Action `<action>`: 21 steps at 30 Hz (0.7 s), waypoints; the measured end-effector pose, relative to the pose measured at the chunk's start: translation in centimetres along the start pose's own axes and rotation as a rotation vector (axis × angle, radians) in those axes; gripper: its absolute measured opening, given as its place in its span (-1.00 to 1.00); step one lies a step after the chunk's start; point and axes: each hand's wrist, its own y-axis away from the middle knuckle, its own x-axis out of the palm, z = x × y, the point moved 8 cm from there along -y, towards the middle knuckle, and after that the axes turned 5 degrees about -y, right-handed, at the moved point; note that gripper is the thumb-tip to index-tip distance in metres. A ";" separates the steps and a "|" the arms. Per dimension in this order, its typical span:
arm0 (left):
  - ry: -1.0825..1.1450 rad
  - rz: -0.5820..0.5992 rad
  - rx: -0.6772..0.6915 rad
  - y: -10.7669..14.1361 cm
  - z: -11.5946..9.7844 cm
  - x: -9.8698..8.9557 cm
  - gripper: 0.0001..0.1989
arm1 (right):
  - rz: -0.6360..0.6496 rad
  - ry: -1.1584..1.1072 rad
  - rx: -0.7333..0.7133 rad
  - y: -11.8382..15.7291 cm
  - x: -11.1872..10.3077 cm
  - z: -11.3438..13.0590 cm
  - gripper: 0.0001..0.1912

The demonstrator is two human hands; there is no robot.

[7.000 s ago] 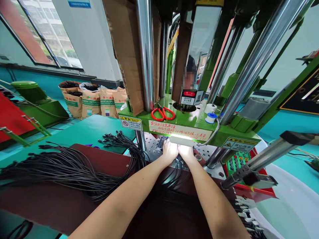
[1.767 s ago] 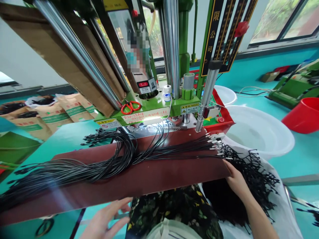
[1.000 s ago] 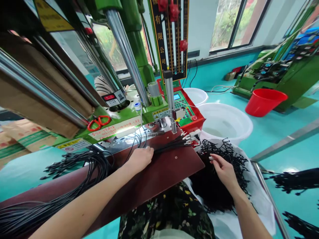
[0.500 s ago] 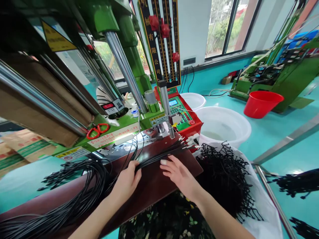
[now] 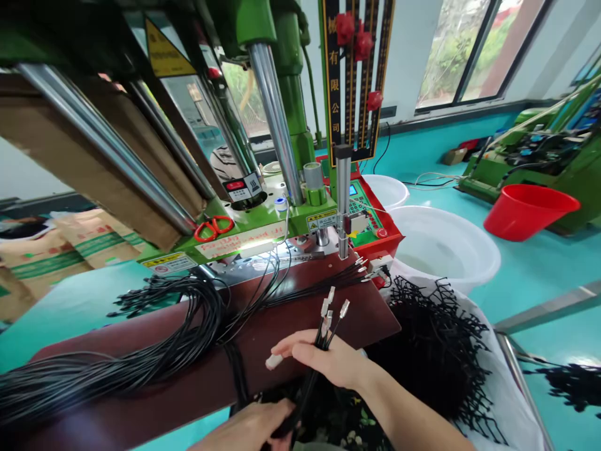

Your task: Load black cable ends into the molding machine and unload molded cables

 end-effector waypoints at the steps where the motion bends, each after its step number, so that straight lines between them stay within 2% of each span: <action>1: 0.073 -0.044 0.018 -0.4 -0.8 -1.3 -0.81 | -0.035 0.000 -0.009 0.0 -0.4 -0.1 -0.70; 2: 0.102 -0.125 0.012 -1.1 -1.1 -2.9 -0.79 | -0.101 -0.016 -0.031 0.1 -1.2 -0.2 -0.72; 4: 0.021 -0.358 -0.051 -2.8 -0.5 -6.3 -0.81 | -0.277 -0.087 -0.084 0.6 -3.6 -0.3 -0.75; 6: -0.201 -0.542 -0.120 -5.0 0.6 -8.8 -0.83 | -0.476 -0.183 -0.126 1.6 -6.3 -0.4 -0.77; 7: -0.322 -0.594 -0.139 -6.3 1.2 -9.6 -0.84 | -0.572 -0.225 -0.136 2.3 -7.6 -0.5 -0.77; 10: -0.652 -0.600 -0.141 -10.1 2.3 -10.6 -0.85 | -0.762 -0.280 -0.147 3.9 -10.0 -0.6 -0.78; 14: -0.849 -0.469 -0.039 -13.2 2.3 -10.4 -0.88 | -0.753 -0.298 -0.126 4.3 -10.6 -0.8 -0.78; 17: -0.856 -0.454 0.009 -13.5 1.6 -10.5 -0.84 | -0.756 -0.313 -0.131 4.2 -10.7 -1.2 -0.78; 21: -0.610 -0.629 -0.007 -11.5 0.9 -11.7 -0.84 | -0.770 -0.341 -0.131 3.8 -10.9 -1.4 -0.76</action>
